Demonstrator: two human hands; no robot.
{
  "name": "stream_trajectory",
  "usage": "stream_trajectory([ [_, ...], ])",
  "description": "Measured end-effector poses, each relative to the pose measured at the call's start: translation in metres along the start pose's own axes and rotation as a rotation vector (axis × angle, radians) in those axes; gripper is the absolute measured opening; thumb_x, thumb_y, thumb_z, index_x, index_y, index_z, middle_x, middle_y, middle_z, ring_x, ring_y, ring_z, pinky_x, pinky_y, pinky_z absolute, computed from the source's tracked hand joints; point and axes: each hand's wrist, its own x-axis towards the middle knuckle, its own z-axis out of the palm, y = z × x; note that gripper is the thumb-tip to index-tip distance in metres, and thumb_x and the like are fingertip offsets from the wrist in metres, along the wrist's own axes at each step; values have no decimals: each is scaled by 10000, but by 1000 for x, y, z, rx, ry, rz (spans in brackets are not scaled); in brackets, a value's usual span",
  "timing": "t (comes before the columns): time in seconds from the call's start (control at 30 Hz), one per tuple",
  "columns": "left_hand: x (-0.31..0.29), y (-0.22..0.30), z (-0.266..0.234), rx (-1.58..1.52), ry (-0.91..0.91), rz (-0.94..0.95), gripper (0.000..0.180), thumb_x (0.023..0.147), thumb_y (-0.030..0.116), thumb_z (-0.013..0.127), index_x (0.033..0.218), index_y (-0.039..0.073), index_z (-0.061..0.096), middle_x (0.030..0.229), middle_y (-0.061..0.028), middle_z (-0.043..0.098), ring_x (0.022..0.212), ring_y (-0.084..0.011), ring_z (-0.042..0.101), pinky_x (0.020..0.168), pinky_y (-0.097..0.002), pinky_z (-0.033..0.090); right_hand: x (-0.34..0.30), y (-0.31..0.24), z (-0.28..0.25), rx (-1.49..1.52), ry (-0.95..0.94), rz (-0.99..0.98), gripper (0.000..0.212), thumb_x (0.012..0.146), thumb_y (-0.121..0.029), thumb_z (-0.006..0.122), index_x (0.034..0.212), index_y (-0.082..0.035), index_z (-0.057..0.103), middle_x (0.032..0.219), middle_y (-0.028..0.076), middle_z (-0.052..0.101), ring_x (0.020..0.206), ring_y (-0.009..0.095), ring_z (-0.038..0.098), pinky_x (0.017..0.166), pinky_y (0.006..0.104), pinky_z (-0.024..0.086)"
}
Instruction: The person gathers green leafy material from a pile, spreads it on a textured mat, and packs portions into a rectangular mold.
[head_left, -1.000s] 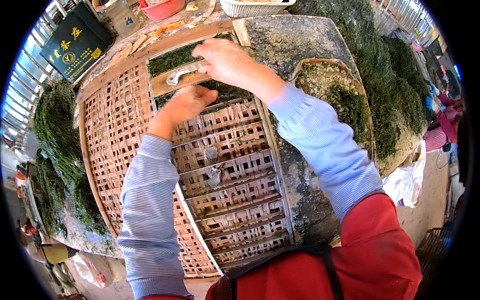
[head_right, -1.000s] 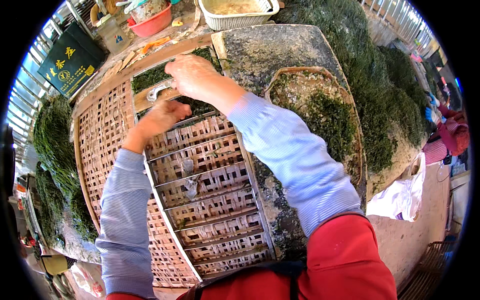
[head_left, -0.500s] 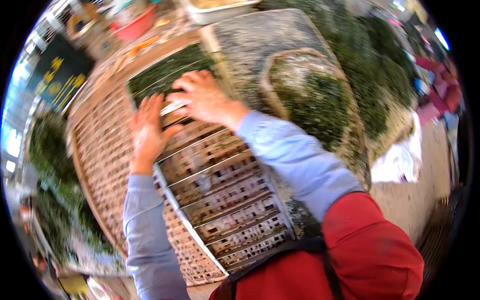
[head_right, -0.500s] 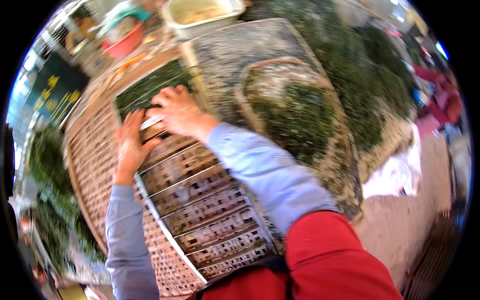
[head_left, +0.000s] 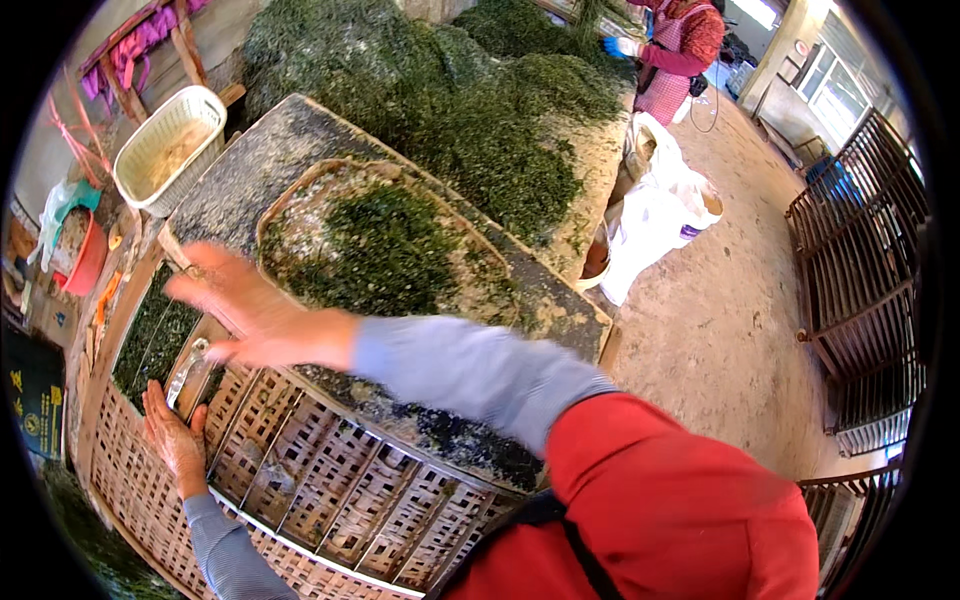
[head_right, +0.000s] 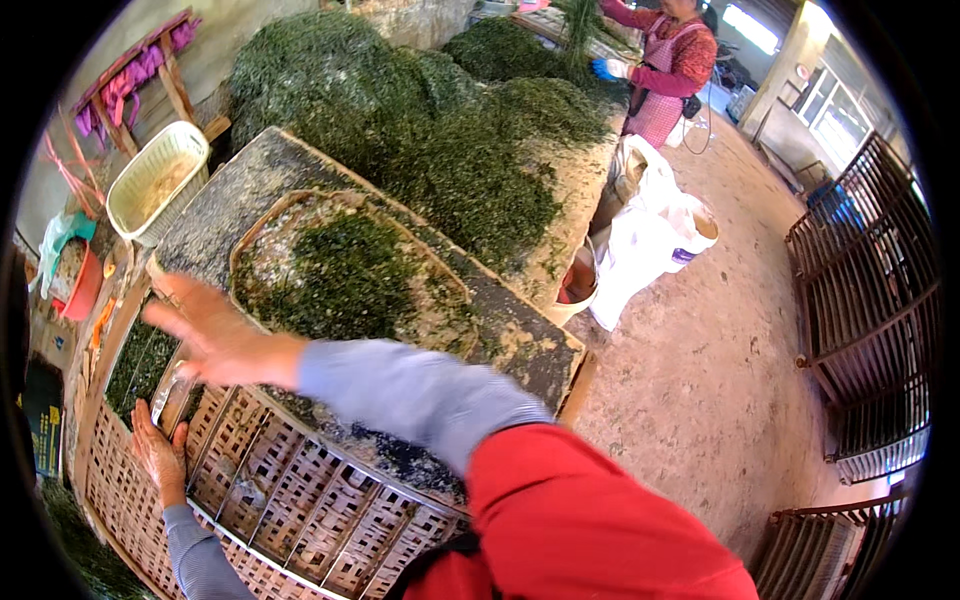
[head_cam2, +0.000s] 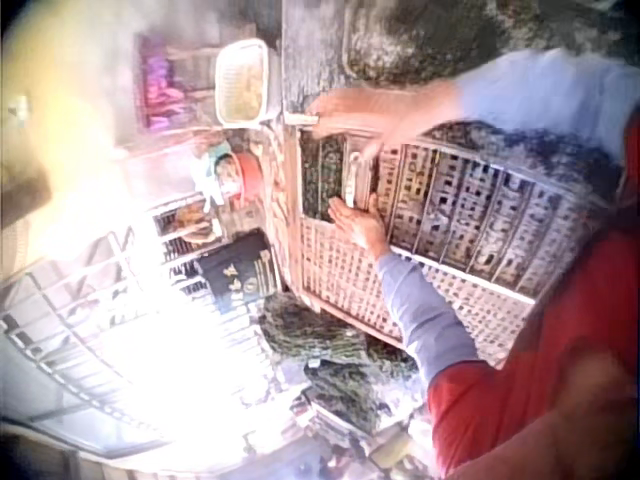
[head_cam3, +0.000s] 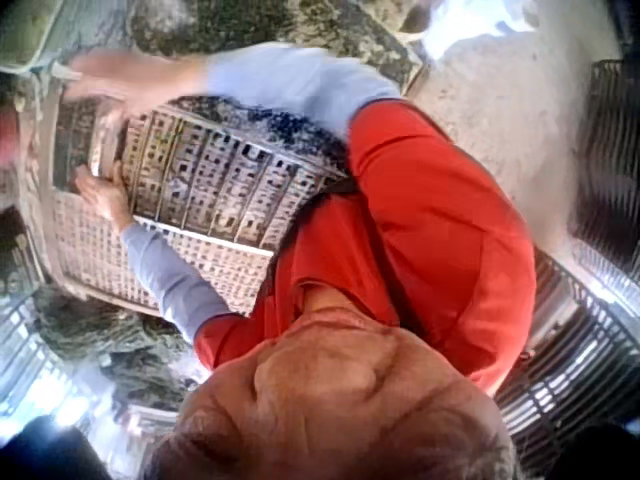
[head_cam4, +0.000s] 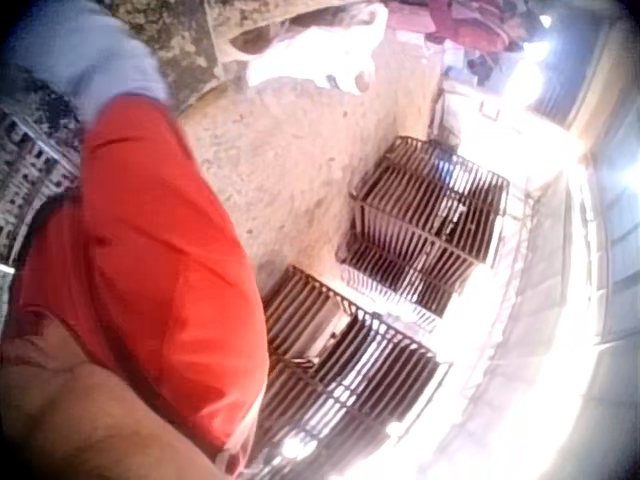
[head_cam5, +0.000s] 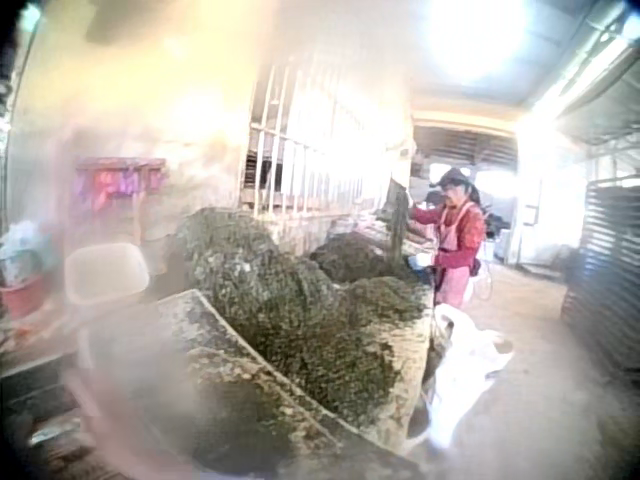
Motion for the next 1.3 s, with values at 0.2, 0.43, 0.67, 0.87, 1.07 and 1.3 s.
stream_trajectory([
  [0.2,8,27,-21,192,-131,-113,832,822,417,608,1450,131,143,1493,-73,199,1383,-251,131,1107,-431,142,-222,152,-217,-833,876,352,854,647,-241,784,1340,-66,318,1367,206,284,1256,369,294,1038,443,280],
  [0.43,-64,94,-28,13,318,-102,676,911,481,432,1424,92,227,1461,-117,258,1364,-343,144,1090,-509,176,-293,250,-223,-857,97,708,941,676,-166,776,1411,-332,212,1506,116,-19,1360,436,21,1012,656,151],
  [0.67,-162,200,-74,23,116,-295,640,891,324,525,1411,68,256,1435,-158,296,1343,-370,187,1077,-503,191,-184,320,-248,-1046,-172,666,445,802,-182,610,1235,-193,507,1442,108,210,1177,477,352,769,534,493],
  [0.87,-152,273,-120,-143,93,-234,545,869,141,562,1349,11,337,1368,-177,379,1322,-365,249,1068,-475,221,-167,290,-294,-804,-184,702,269,724,-115,640,990,-120,679,1155,118,515,1006,390,533,833,422,499],
  [1.07,-71,327,-120,-339,130,44,458,847,122,562,1260,-32,438,1289,-206,457,1285,-370,319,1063,-462,260,-150,235,-355,-545,-63,580,378,658,-190,712,1017,-77,665,1051,140,563,983,310,571,854,408,487],
  [1.3,16,391,-126,-656,72,231,403,863,268,573,1135,-29,551,1203,-198,537,1202,-360,431,1008,-435,339,-102,169,-402,-635,-90,315,426,623,-215,743,1021,-78,675,998,153,621,924,281,608,830,375,486],
])
